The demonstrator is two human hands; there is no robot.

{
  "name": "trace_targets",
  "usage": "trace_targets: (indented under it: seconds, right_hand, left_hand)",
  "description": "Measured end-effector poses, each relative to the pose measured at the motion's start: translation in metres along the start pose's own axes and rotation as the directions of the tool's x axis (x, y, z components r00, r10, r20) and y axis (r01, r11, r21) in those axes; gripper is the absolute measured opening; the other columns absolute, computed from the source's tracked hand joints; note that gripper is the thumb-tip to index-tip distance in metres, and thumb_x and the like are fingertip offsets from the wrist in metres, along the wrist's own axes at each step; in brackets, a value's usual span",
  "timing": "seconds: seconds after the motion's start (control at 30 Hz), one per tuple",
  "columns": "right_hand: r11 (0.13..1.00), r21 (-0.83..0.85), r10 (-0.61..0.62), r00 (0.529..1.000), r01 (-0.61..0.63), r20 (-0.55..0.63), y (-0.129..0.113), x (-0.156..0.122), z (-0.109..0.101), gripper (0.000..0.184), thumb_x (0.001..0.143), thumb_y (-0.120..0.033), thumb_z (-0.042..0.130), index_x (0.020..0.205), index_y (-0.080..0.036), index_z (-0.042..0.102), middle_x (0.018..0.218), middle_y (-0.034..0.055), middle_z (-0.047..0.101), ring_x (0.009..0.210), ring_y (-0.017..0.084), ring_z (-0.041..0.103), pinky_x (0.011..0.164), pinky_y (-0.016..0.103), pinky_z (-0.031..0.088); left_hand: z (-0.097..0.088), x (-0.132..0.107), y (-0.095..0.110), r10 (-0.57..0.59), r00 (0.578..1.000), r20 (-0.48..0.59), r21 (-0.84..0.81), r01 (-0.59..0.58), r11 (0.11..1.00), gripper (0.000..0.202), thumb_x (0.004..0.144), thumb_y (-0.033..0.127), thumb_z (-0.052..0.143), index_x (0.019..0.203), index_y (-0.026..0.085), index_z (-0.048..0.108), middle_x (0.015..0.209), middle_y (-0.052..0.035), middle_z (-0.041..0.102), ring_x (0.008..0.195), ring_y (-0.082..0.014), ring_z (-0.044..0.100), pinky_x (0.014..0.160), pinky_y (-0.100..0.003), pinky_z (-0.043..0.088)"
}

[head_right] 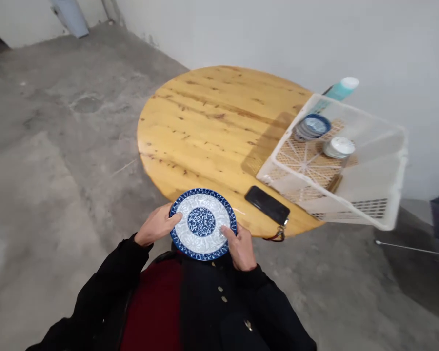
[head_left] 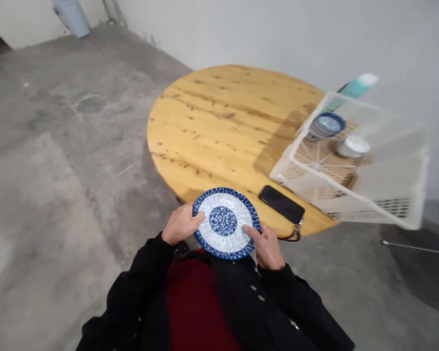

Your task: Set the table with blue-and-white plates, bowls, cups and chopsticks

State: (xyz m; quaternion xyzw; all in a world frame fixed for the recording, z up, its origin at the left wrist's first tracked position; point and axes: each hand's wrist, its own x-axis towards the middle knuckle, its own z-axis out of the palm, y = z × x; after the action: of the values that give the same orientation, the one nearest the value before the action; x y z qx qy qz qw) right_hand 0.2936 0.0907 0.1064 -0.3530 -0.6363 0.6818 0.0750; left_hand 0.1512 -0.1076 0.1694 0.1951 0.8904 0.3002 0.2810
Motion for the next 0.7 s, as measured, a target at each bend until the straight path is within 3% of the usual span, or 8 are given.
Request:
trace_targets:
  seconds: [0.17, 0.4, 0.53, 0.7]
  right_hand:
    - [0.995, -0.099, 0.002, 1.0, -0.002, -0.002, 0.01, -0.01, 0.03, 0.036, 0.068, -0.042, 0.075, 0.09, -0.014, 0.075, 0.091, 0.0097, 0.078, 0.093, 0.032, 0.07, 0.083, 0.042, 0.055]
    - [0.97, -0.24, -0.05, 0.998, 0.041, -0.033, -0.002, 0.002, 0.055, 0.038, 0.068, -0.047, 0.07, 0.087, -0.013, 0.074, 0.086, 0.0098, 0.078, 0.086, 0.031, 0.07, 0.075, 0.039, 0.055]
    - [0.966, -0.251, -0.065, 0.998, 0.066, 0.014, -0.013, 0.023, 0.085, 0.04, 0.067, -0.048, 0.064, 0.086, -0.014, 0.073, 0.085, 0.0098, 0.077, 0.086, 0.032, 0.07, 0.073, 0.038, 0.055]
    - [0.974, -0.205, -0.103, 0.994, 0.096, -0.024, -0.021, 0.071, 0.125, 0.037, 0.069, -0.047, 0.059, 0.08, -0.014, 0.069, 0.082, 0.01, 0.075, 0.082, 0.03, 0.069, 0.072, 0.036, 0.054]
  left_hand:
    - [0.0, -0.018, -0.036, -0.079, 0.997, -0.011, -0.011, 0.079, 0.997, 0.02, 0.086, 0.038, 0.043, 0.075, 0.022, 0.047, 0.078, -0.0039, 0.062, 0.075, -0.0218, 0.059, 0.065, -0.03, 0.036]
    - [-0.008, -0.006, -0.065, -0.054, 0.998, -0.007, -0.095, 0.054, 0.994, 0.019, 0.087, 0.036, 0.044, 0.081, 0.021, 0.054, 0.086, -0.0045, 0.067, 0.081, -0.0222, 0.062, 0.071, -0.029, 0.042]
    - [-0.03, 0.019, -0.083, -0.026, 0.999, -0.018, -0.123, 0.023, 0.992, 0.022, 0.088, 0.036, 0.044, 0.09, 0.02, 0.059, 0.096, -0.0065, 0.071, 0.091, -0.0242, 0.066, 0.078, -0.031, 0.046]
    - [-0.07, 0.075, -0.1, 0.015, 1.0, -0.026, -0.072, -0.017, 0.997, 0.028, 0.089, 0.041, 0.045, 0.093, 0.019, 0.062, 0.097, -0.0073, 0.073, 0.093, -0.0251, 0.067, 0.08, -0.031, 0.048]
